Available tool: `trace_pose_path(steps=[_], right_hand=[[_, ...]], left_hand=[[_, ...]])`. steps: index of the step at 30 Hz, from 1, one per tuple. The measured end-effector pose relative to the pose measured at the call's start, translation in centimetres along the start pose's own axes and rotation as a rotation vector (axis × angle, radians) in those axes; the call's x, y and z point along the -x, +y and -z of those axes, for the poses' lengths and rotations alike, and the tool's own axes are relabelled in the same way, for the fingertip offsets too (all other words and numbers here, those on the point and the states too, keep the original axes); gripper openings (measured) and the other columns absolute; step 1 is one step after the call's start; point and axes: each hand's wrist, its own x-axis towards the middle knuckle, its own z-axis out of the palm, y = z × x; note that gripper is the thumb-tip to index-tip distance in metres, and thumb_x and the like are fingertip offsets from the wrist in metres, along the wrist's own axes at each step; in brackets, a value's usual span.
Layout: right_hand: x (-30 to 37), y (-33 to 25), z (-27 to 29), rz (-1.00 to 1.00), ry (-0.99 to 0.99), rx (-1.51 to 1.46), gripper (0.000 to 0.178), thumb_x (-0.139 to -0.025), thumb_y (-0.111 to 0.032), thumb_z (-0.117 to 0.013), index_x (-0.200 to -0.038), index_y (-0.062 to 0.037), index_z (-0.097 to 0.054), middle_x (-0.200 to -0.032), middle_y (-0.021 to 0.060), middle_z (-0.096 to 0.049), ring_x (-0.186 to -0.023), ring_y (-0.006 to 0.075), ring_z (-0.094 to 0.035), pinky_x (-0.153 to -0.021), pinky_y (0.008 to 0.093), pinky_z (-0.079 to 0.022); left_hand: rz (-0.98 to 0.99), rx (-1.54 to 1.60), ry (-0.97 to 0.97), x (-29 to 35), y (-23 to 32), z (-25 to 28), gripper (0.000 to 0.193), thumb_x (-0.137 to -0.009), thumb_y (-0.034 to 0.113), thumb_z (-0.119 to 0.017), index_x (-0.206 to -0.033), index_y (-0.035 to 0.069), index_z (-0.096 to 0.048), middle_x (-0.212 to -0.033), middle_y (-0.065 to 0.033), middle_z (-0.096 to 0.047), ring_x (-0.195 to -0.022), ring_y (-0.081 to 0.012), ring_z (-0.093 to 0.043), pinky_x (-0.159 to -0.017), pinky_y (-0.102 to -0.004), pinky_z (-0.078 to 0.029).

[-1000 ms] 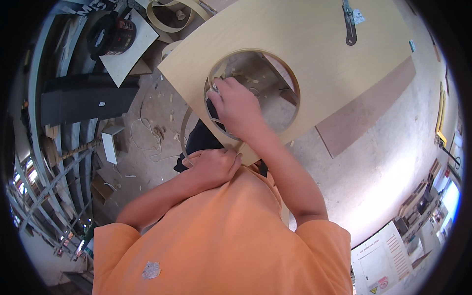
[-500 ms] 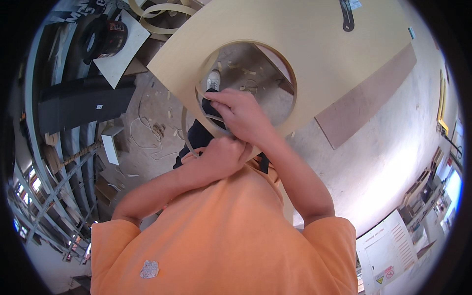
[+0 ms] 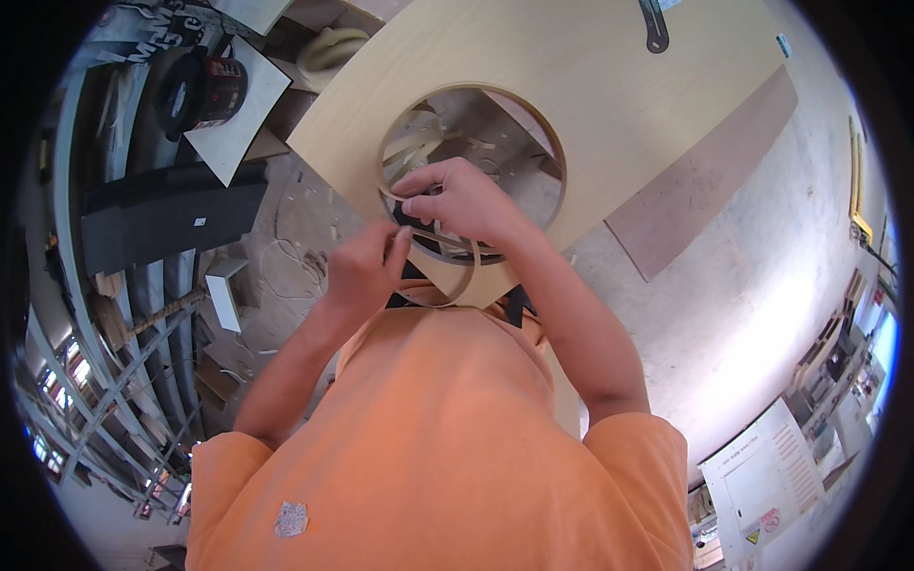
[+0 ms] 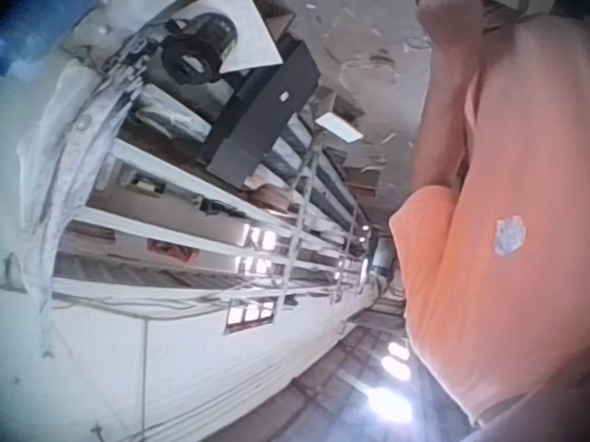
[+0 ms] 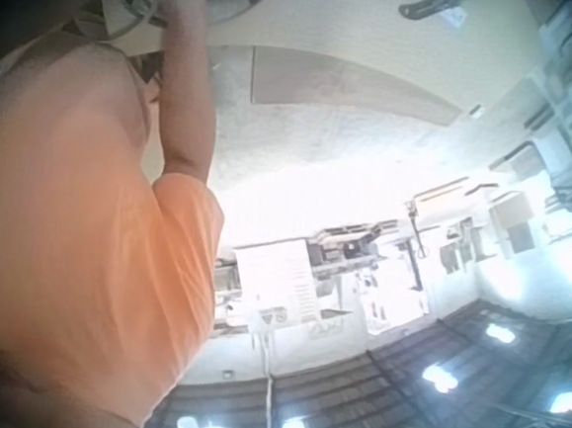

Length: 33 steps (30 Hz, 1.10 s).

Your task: The person cleans the edge of a circular cutout in a wooden panel with a utility knife, then measures and cuts a flexible edge-banding strip to fit the curve. They apply the strip along the cutout edge and trim the excess with the knife. The person then uses a heat gun to warm the applied banding.

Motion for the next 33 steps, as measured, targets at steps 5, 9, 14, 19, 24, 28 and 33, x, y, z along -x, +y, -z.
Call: trace_pose_path(steps=[5,9,14,19,24,28,33], right_hand=[[-0.2,0.2,-0.1,0.012,-0.011,-0.055,0.035,-0.091,-0.012,-0.072,-0.124,0.0005,-0.073,-0.099,0.0055,-0.074,-0.08,0.0093,-0.065,-0.066,0.0265,-0.055],[0.1,0.6,-0.9,0.005,0.006,-0.17,0.035,-0.091,-0.011,-0.073,-0.123,0.0028,-0.072,-0.099,0.0065,-0.074,-0.079,0.0097,-0.065,-0.067,0.0267,-0.055],[0.5,0.6,-2.0,0.041,0.064,-0.062,0.037,-0.089,-0.01,-0.073,-0.124,0.0038,-0.071,-0.094,0.0052,-0.073,-0.076,0.0076,-0.063,-0.066,0.0244,-0.051],[0.8,0.4,-2.1,0.128,0.105,-0.047,0.039,-0.087,-0.012,-0.076,-0.122,0.0034,-0.071,-0.09,0.004,-0.073,-0.078,0.0088,-0.063,-0.069,0.0269,-0.051],[0.6,0.6,-2.5,0.124,0.125,-0.008,0.032,-0.086,-0.01,-0.076,-0.114,0.0053,-0.072,-0.101,0.0128,-0.077,-0.091,0.0156,-0.072,-0.085,0.0305,-0.058],[0.9,1.2,-2.5,0.194,0.179,0.131,0.027,-0.09,-0.012,-0.071,-0.113,0.0021,-0.072,-0.101,0.0157,-0.076,-0.091,0.0243,-0.073,-0.084,0.0347,-0.057],[4.3,3.6,-1.1,0.408,0.194,0.536,0.022,-0.095,-0.012,-0.063,-0.111,-0.0001,-0.071,-0.1,0.0143,-0.072,-0.093,0.0323,-0.07,-0.08,0.0395,-0.055]], left_hand=[[0.24,-0.037,0.063,-5.0,-1.3,0.9,0.026,-0.099,0.027,-0.067,-0.084,0.005,-0.068,-0.073,-0.0182,-0.068,-0.069,-0.0432,-0.067,-0.062,-0.0512,-0.052],[0.122,-0.269,-0.044,-7.6,-1.9,0.8,0.031,-0.1,0.029,-0.062,-0.082,0.004,-0.062,-0.075,-0.0215,-0.068,-0.074,-0.0464,-0.068,-0.065,-0.0562,-0.051],[0.007,-0.33,-0.142,-8.3,-2.8,1.1,0.028,-0.101,0.027,-0.06,-0.085,0.004,-0.057,-0.075,-0.0229,-0.067,-0.074,-0.0465,-0.067,-0.063,-0.0571,-0.05],[0.032,-0.194,-0.095,-3.6,-0.6,1.8,0.027,-0.099,0.028,-0.066,-0.086,0.005,-0.058,-0.07,-0.0207,-0.065,-0.069,-0.0438,-0.067,-0.06,-0.0525,-0.052],[-0.067,-0.036,-0.222,3.7,2.6,-0.5,0.025,-0.096,0.022,-0.069,-0.084,0.004,-0.058,-0.069,-0.0166,-0.064,-0.061,-0.037,-0.066,-0.054,-0.0476,-0.051],[-0.045,0.023,-0.223,4.0,2.1,-2.4,0.02,-0.095,0.016,-0.067,-0.083,0.003,-0.057,-0.073,-0.0157,-0.065,-0.062,-0.0366,-0.066,-0.054,-0.0469,-0.052],[-0.069,0.083,-0.181,4.1,1.9,-2.4,0.018,-0.096,0.013,-0.065,-0.084,0.003,-0.057,-0.073,-0.0166,-0.064,-0.064,-0.0378,-0.066,-0.055,-0.0472,-0.052]])
